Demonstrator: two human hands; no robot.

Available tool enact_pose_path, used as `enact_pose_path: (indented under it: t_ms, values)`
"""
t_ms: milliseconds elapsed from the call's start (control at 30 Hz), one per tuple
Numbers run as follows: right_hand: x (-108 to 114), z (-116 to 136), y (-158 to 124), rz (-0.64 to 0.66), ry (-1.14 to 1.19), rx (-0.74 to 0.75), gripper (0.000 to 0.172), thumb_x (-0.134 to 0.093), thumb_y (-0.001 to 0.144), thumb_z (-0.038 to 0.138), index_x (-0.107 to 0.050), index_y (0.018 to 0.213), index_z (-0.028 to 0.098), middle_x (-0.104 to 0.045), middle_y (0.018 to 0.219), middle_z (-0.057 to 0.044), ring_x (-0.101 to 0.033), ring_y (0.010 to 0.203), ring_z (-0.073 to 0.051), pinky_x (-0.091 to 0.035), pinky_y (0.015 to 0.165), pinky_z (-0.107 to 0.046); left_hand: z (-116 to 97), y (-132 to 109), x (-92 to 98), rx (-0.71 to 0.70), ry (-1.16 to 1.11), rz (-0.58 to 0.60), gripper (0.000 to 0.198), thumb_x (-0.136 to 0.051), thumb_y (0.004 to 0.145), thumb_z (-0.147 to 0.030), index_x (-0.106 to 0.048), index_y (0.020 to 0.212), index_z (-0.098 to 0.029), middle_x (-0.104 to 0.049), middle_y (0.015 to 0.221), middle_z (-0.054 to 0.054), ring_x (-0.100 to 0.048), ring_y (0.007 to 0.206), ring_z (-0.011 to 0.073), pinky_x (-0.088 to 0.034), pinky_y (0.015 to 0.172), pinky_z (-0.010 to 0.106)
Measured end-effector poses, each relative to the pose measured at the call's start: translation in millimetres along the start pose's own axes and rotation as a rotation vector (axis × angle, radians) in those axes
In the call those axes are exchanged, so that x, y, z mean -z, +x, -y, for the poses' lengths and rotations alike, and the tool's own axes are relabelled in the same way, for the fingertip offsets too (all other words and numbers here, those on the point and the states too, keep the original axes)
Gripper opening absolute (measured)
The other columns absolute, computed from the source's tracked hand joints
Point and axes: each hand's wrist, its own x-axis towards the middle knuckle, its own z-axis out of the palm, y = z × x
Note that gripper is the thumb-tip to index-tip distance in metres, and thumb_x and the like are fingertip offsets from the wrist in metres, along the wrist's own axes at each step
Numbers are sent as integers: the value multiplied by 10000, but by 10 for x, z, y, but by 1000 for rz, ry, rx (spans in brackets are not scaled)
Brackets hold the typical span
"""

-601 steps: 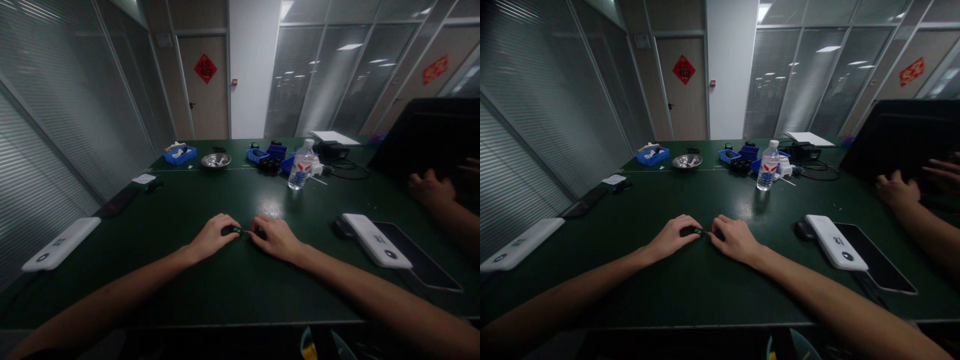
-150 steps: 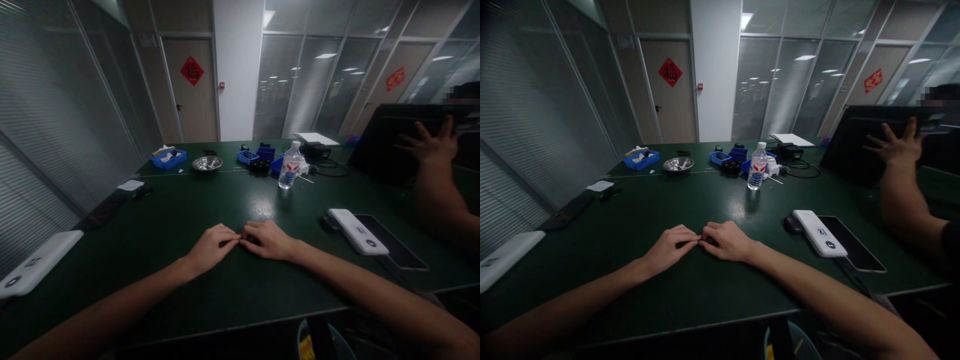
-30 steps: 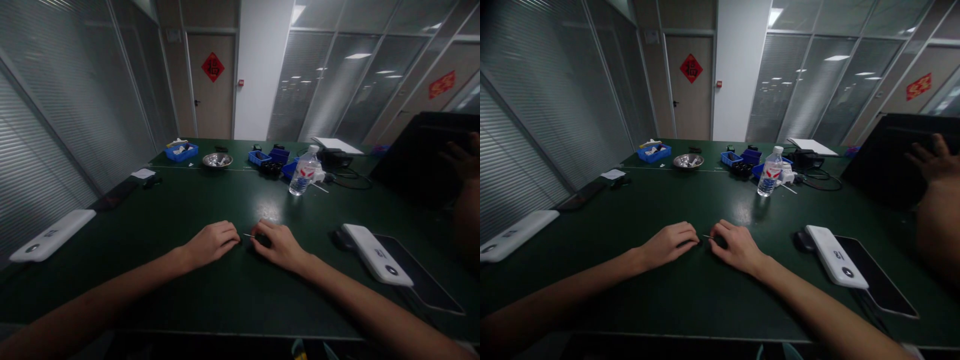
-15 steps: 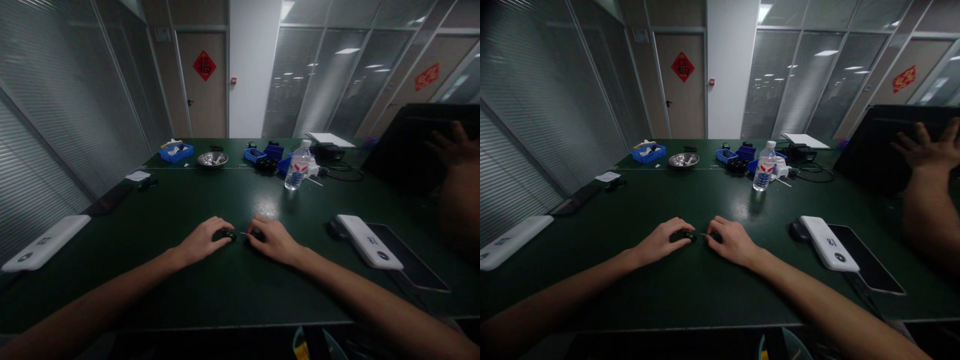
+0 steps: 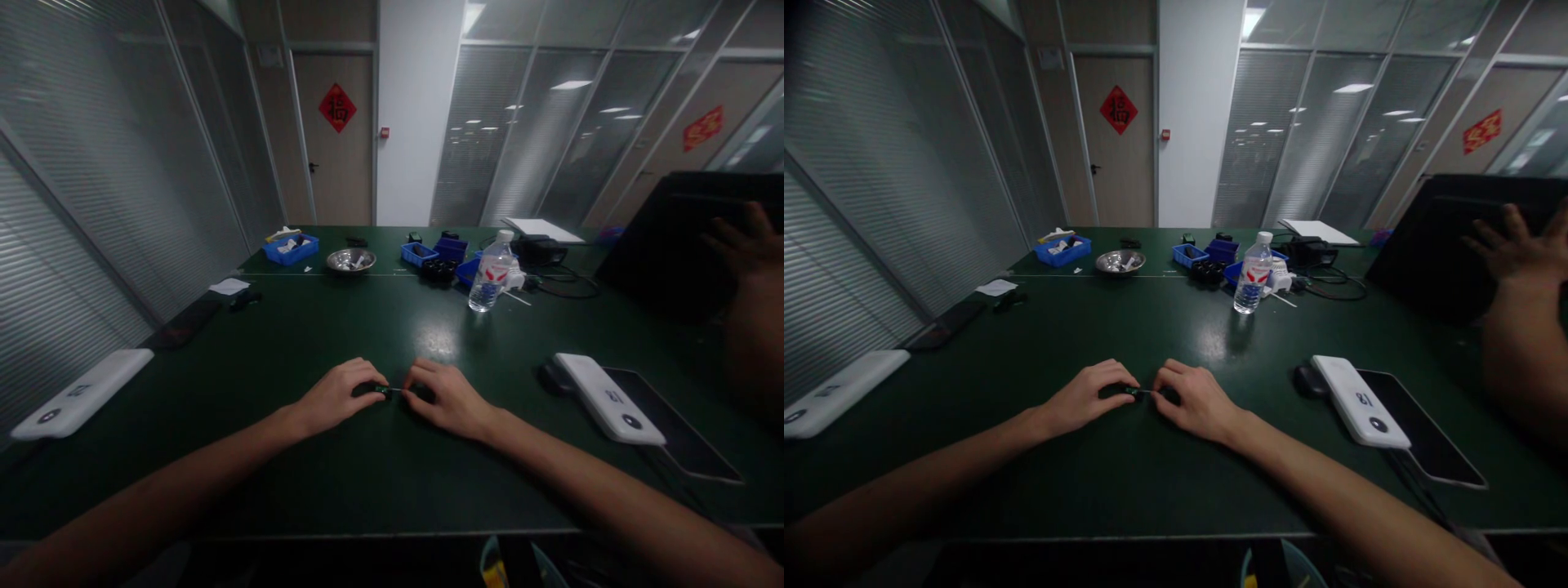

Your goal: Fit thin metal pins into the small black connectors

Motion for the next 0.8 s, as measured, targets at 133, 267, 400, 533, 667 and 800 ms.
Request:
enact_pose_path:
  t_ms: [133,267,400,533,667,800]
  values:
    - [4,17,-7,-24,112,6,82,-612,979,257,-662,1012,201,-620,967,-32,-593,765,-143,-460,652,-256,9,-21,5,25,-64,-8,237,-644,992,-301,-712,1204,-220,-717,1119,54,-667,966,188,-530,833,313]
    - [3,29,-17,-45,127,25,85,-600,989,263,-655,1004,200,-618,955,-34,-592,765,-145,-458,653,-261,-5,-27,-3,0,-120,-40,269,-632,1000,-301,-718,1241,-219,-724,1128,68,-677,962,182,-547,823,307]
    - [11,63,-32,-10,85,61,92,-591,991,260,-651,1021,198,-620,975,-42,-596,765,-145,-465,675,-272,-61,-23,-33,-88,-114,-39,264,-624,1006,-284,-738,1237,-226,-731,1127,82,-672,1042,204,-548,922,361]
    - [-6,98,-33,-52,144,67,81,-593,990,258,-649,1008,203,-626,958,-37,-598,772,-146,-461,670,-268,-86,-32,-74,-128,-133,-86,275,-624,1006,-261,-740,1252,-225,-734,1122,92,-681,1037,204,-560,918,354]
    - [-51,113,-15,-151,229,35,111,-598,997,290,-654,956,203,-644,906,-34,-591,770,-156,-457,661,-276,-111,-40,-93,-112,-186,-196,294,-645,993,-257,-738,1270,-222,-741,1089,93,-700,993,198,-578,871,333]
    - [-75,126,-16,-178,235,36,119,-598,993,287,-648,928,202,-650,883,-34,-592,771,-162,-467,676,-286,-139,-42,-81,-110,-213,-223,271,-643,994,-266,-761,1233,-219,-749,1063,100,-709,971,201,-585,844,330]
